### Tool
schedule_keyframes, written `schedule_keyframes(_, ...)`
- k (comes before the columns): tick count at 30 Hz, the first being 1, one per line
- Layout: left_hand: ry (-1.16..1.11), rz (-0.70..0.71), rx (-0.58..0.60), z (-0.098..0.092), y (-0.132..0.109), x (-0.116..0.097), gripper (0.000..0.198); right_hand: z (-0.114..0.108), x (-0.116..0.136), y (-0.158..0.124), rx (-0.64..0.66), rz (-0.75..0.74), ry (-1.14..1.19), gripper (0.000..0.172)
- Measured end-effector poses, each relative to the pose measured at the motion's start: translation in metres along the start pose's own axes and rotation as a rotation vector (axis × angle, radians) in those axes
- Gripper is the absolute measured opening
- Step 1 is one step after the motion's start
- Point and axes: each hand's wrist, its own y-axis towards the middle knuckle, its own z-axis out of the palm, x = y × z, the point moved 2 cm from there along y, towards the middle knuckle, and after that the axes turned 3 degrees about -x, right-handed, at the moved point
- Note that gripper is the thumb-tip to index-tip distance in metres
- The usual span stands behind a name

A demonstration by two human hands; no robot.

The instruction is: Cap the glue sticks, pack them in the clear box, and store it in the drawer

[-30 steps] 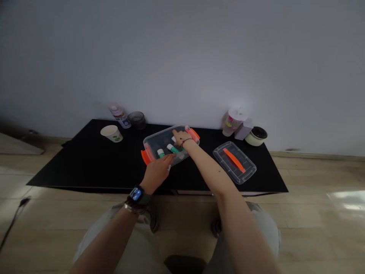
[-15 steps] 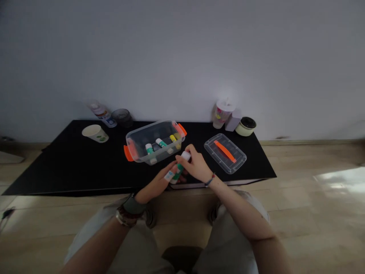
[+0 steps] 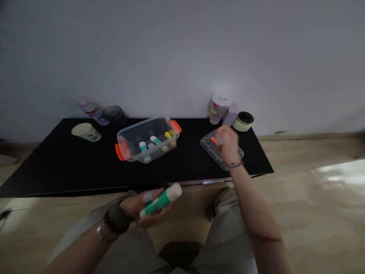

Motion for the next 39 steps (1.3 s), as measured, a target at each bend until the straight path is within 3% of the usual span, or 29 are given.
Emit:
schedule_keyframes(1,0.051,-0.006,-0.004,-0.002,0.001,0.006,0.069,-0.012,-0.004,0.006,-0.175,-0.036,-0.075,0.032)
schedule_keyframes(2,0.107,-0.008,-0.054,-0.006,0.005,0.010,0.068,-0.018,-0.011,0.011,-0.270,-0.055,-0.187,0.031)
schedule_keyframes(3,0.167,-0.001,-0.144,-0.011,0.011,0.014,0.067,-0.017,-0.020,0.014,-0.232,-0.036,-0.334,0.027)
schedule_keyframes(4,0.238,0.009,-0.261,-0.018,0.018,0.016,0.064,-0.010,-0.032,0.016,-0.112,0.024,-0.502,0.025)
schedule_keyframes(7,0.546,-0.024,-0.627,-0.041,0.037,0.012,0.042,0.025,-0.073,0.014,0.456,0.313,-0.898,0.026)
schedule_keyframes(8,0.656,-0.063,-0.698,-0.049,0.043,0.009,0.034,0.034,-0.084,0.013,0.583,0.385,-0.957,0.025)
schedule_keyframes(10,0.866,-0.123,-0.774,-0.063,0.052,0.000,0.023,0.043,-0.099,0.013,0.684,0.459,-0.999,0.023)
schedule_keyframes(13,1.151,-0.113,-0.864,-0.083,0.065,-0.016,0.026,0.040,-0.109,0.019,0.604,0.462,-1.014,0.035)
schedule_keyframes(16,1.305,-0.116,-0.956,-0.100,0.075,-0.029,0.031,0.027,-0.108,0.024,0.406,0.395,-1.059,0.053)
schedule_keyframes(19,1.354,-0.154,-1.012,-0.110,0.082,-0.039,0.035,0.012,-0.105,0.027,0.252,0.343,-1.114,0.049)
schedule_keyframes(22,1.397,-0.195,-1.071,-0.112,0.087,-0.043,0.039,-0.007,-0.105,0.027,0.270,0.428,-1.190,0.044)
schedule_keyframes(25,1.477,-0.219,-1.115,-0.109,0.094,-0.040,0.042,-0.024,-0.109,0.026,0.300,0.545,-1.258,0.049)
schedule_keyframes(29,1.627,-0.186,-1.169,-0.105,0.104,-0.030,0.039,-0.032,-0.120,0.027,0.285,0.607,-1.253,0.047)
schedule_keyframes(35,1.628,-0.126,-1.205,-0.099,0.109,-0.032,0.033,-0.029,-0.132,0.040,0.216,0.551,-1.182,0.036)
schedule_keyframes(39,1.506,-0.062,-1.189,-0.093,0.102,-0.039,0.035,-0.018,-0.115,0.050,0.162,0.328,-1.048,0.032)
